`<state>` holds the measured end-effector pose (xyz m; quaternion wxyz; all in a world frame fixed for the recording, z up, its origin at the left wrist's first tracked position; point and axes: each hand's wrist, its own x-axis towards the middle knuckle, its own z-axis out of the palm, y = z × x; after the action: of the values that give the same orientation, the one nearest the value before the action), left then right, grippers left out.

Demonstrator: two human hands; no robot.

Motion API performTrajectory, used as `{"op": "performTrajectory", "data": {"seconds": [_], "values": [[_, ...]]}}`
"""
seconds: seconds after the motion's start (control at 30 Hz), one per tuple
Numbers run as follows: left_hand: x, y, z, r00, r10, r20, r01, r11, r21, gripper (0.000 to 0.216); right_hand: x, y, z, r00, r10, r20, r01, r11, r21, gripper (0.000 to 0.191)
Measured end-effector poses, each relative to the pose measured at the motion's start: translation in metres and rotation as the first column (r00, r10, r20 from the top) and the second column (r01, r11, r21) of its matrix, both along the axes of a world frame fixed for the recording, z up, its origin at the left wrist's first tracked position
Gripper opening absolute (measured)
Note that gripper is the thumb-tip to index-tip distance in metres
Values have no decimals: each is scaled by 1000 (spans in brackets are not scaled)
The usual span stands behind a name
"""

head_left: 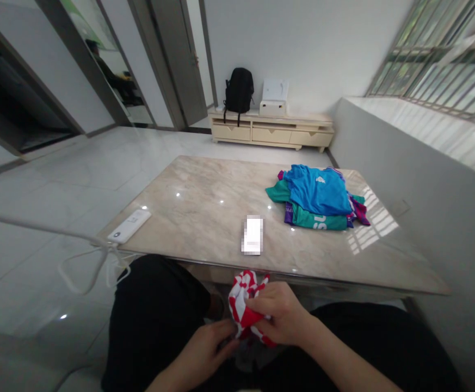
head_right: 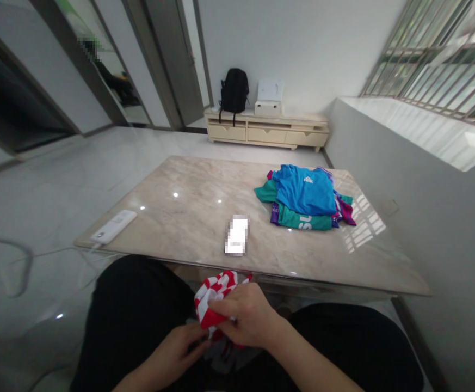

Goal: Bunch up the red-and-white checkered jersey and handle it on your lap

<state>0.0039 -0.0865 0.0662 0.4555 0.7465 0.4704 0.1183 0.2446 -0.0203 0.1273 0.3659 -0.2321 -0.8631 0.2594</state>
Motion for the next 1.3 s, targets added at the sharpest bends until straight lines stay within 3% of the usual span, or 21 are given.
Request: {"op": "performTrajectory", "data": {"seconds": [0.17,0.27,0.37,0.47,0.57,0.67,0.77,0.9,1.07,1.13,1.2,1.3], "values": [[-6,20,3,977,147,151,-146,989,-18,26,-7,-9,5,995,46,-92,-38,995,89,17],[-10,48,6,942,282,183,-297,953,58,27,-11,-12,8,982,41,-184,-38,999,20,25],[-11,83,13,930,331,158,-353,925,142,29,-11,-12,9,968,38,-248,-61,995,-84,33],[-6,121,17,953,284,106,-303,907,293,31,-12,-11,8,953,32,-300,-82,984,-157,36],[7,162,13,987,160,35,-158,872,463,41,-16,-10,7,967,35,-252,-85,978,-188,41],[21,198,2,999,40,-12,-29,870,492,59,-22,-9,5,973,91,-214,-133,973,-190,36],[29,217,-8,997,-51,-54,71,871,486,61,-25,-9,-1,975,123,-184,-157,970,-184,24],[30,221,-8,994,-86,-72,110,867,486,59,-24,-9,-8,984,136,-117,-156,971,-183,18],[25,206,13,1000,-20,-10,22,881,472,39,-22,-9,-10,992,104,-72,-114,981,-156,21],[20,189,26,998,-26,55,6,942,334,34,-21,-8,-6,993,100,-54,-107,985,-133,21],[11,165,39,978,-70,197,59,996,61,39,-18,-7,-2,994,101,-42,-105,989,-109,20],[-6,124,53,896,-104,432,225,944,-239,63,-10,-3,6,996,91,-26,-93,992,-86,20]]}}
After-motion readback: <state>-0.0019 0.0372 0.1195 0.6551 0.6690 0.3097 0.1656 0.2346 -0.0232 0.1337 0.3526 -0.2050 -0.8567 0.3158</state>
